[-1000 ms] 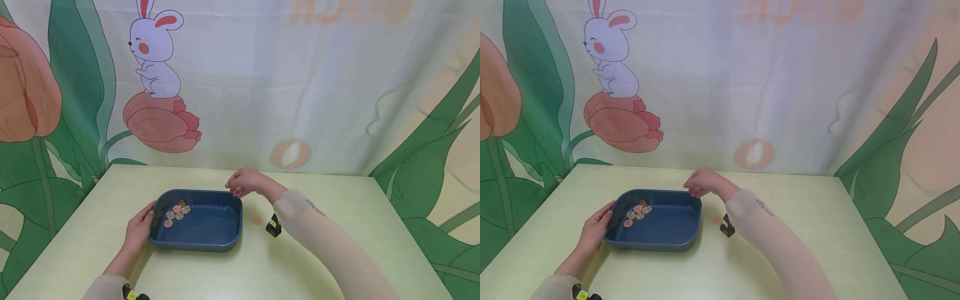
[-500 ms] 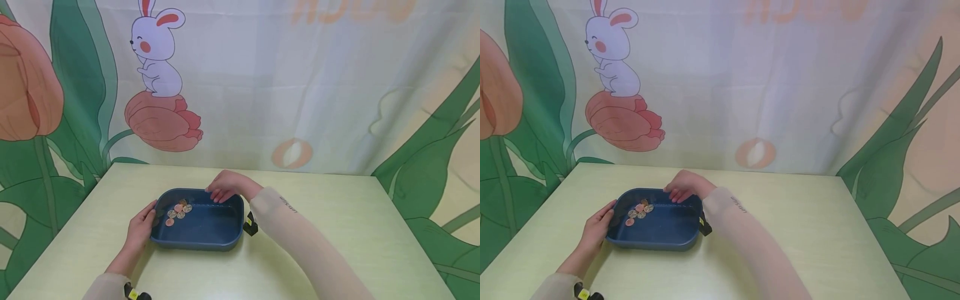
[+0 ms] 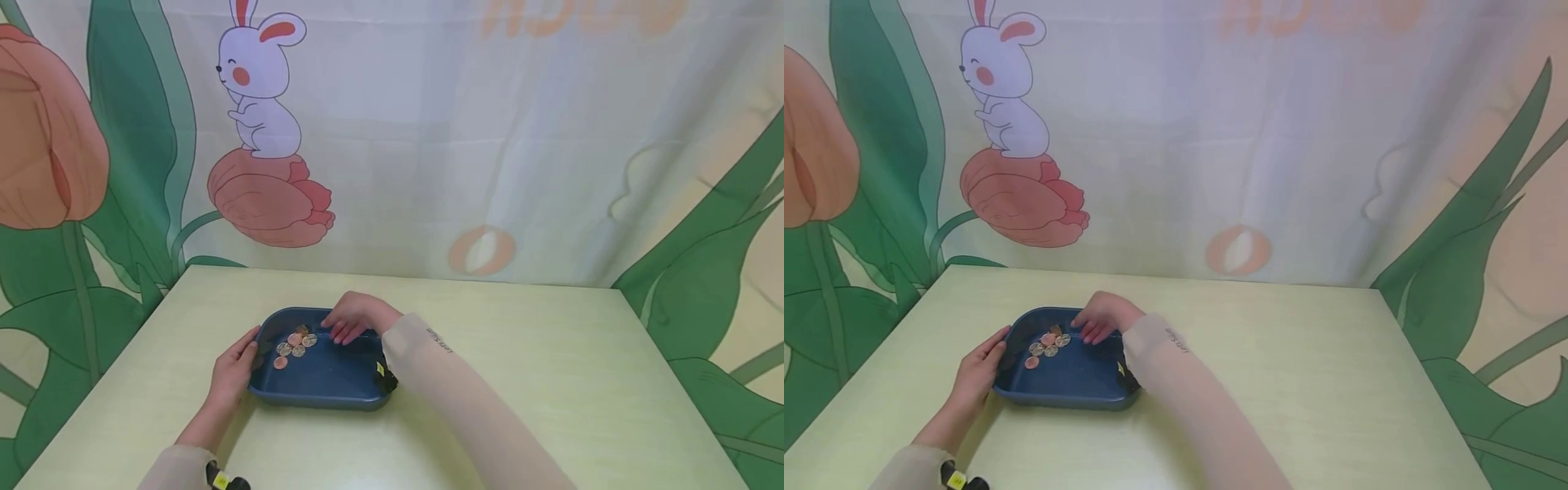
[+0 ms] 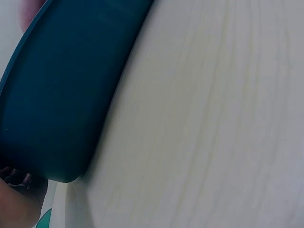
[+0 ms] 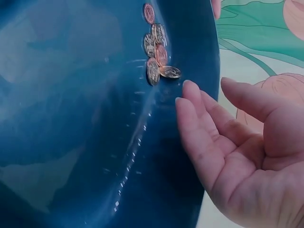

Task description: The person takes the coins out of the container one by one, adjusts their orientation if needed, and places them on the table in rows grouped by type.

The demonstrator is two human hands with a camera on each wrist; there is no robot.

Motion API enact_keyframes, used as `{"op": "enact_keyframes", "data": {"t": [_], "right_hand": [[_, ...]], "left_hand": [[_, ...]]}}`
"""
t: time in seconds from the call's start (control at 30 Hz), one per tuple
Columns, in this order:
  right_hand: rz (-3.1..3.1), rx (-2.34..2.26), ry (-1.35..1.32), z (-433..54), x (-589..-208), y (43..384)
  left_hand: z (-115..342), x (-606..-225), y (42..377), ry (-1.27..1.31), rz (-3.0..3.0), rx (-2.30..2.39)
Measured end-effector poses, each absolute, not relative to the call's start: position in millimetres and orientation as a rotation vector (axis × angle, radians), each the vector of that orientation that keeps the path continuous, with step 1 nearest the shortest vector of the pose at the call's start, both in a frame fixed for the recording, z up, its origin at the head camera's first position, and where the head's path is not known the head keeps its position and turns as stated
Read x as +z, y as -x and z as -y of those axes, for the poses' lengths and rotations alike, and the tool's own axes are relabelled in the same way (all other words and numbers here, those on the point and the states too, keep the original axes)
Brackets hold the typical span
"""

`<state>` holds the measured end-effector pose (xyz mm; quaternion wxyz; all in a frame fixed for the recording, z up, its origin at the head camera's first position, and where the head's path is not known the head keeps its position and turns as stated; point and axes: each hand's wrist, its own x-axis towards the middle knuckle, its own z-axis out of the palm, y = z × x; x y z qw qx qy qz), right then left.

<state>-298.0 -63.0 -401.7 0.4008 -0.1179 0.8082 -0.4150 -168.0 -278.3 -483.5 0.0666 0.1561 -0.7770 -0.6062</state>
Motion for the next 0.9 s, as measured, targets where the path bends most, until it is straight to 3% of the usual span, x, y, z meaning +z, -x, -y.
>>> {"op": "enact_keyframes", "data": {"t": [0.9], "right_hand": [[-1.915,-0.969,0.168,88.7,-427.8,294.6]], "left_hand": [[274.9,-473.2,167.7,-0.555,2.438,-1.811]]}}
